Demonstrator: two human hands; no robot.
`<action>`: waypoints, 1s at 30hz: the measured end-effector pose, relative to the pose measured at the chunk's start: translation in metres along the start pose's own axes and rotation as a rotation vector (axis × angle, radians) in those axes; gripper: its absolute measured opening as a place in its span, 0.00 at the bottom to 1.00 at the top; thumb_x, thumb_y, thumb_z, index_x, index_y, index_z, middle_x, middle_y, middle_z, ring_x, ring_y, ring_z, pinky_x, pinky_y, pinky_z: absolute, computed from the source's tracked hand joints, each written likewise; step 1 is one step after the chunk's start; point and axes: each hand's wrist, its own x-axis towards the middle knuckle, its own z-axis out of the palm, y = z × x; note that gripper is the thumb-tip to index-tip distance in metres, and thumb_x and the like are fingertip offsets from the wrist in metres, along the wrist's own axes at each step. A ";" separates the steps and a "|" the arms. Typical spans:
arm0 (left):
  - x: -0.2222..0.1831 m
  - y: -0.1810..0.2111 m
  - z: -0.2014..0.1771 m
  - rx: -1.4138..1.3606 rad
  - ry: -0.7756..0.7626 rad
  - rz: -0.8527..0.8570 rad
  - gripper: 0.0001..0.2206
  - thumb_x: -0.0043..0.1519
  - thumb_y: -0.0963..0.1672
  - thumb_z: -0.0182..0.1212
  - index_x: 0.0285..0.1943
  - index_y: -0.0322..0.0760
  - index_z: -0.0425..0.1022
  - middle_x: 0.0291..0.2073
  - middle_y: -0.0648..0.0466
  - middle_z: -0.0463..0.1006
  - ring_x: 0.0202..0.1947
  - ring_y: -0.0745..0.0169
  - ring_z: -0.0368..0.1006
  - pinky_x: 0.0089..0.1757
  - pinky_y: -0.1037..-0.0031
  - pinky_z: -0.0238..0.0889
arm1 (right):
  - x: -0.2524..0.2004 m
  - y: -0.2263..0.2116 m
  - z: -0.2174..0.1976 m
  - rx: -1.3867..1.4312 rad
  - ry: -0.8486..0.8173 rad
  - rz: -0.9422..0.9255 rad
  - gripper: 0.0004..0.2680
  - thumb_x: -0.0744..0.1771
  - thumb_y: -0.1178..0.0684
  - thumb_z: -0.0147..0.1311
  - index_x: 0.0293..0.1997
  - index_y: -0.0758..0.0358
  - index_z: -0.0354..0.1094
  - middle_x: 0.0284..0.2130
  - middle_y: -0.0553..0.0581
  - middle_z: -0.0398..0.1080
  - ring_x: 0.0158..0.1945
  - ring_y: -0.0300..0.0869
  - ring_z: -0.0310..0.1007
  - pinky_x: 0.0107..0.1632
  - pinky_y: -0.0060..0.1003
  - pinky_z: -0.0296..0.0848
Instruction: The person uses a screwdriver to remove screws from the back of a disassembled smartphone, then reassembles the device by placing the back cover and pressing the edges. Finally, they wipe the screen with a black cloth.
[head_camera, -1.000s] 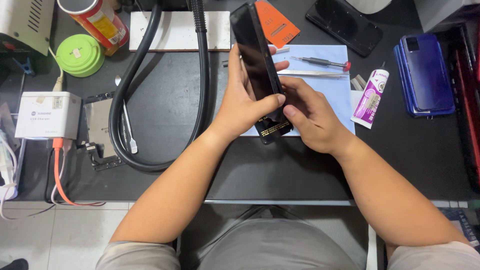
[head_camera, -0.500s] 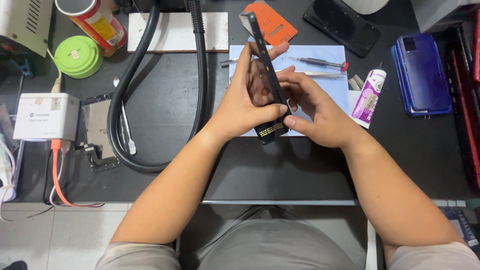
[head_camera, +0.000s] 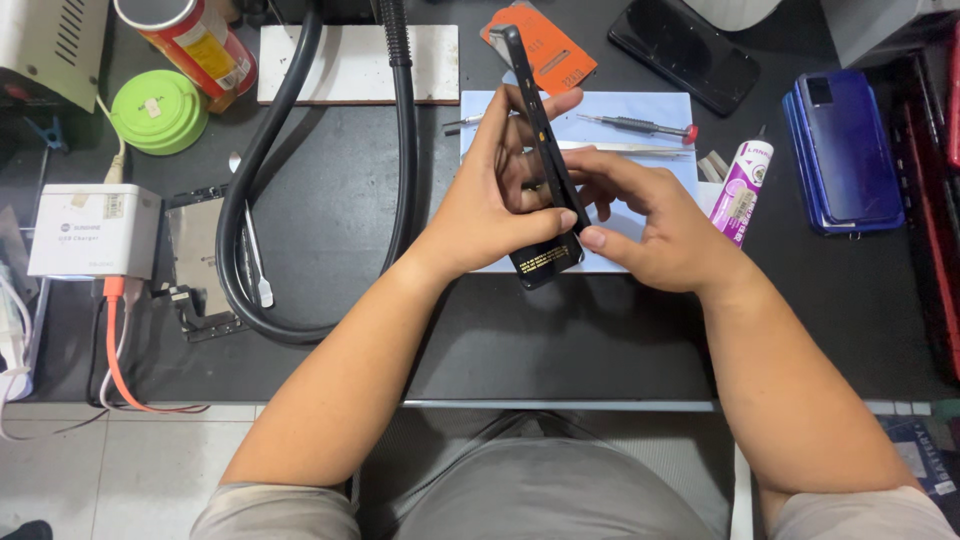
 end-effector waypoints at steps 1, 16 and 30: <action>0.000 0.000 0.001 0.058 0.029 0.001 0.50 0.57 0.32 0.65 0.83 0.44 0.32 0.78 0.44 0.53 0.67 0.51 0.69 0.60 0.63 0.75 | 0.000 -0.001 0.002 -0.071 0.019 0.028 0.22 0.66 0.59 0.57 0.70 0.67 0.60 0.60 0.57 0.70 0.53 0.42 0.74 0.58 0.38 0.73; -0.004 -0.009 0.012 0.450 0.123 0.063 0.53 0.55 0.36 0.71 0.84 0.42 0.30 0.69 0.42 0.63 0.67 0.48 0.70 0.62 0.62 0.73 | -0.004 0.001 0.008 0.016 0.267 -0.079 0.29 0.68 0.56 0.61 0.77 0.59 0.45 0.66 0.61 0.59 0.64 0.44 0.70 0.61 0.38 0.74; 0.000 -0.010 0.002 0.144 0.091 0.075 0.48 0.60 0.32 0.64 0.81 0.45 0.29 0.73 0.40 0.59 0.64 0.52 0.71 0.58 0.62 0.75 | -0.001 0.002 -0.001 -0.270 0.211 -0.085 0.23 0.65 0.52 0.67 0.67 0.57 0.62 0.59 0.58 0.60 0.62 0.44 0.67 0.57 0.39 0.73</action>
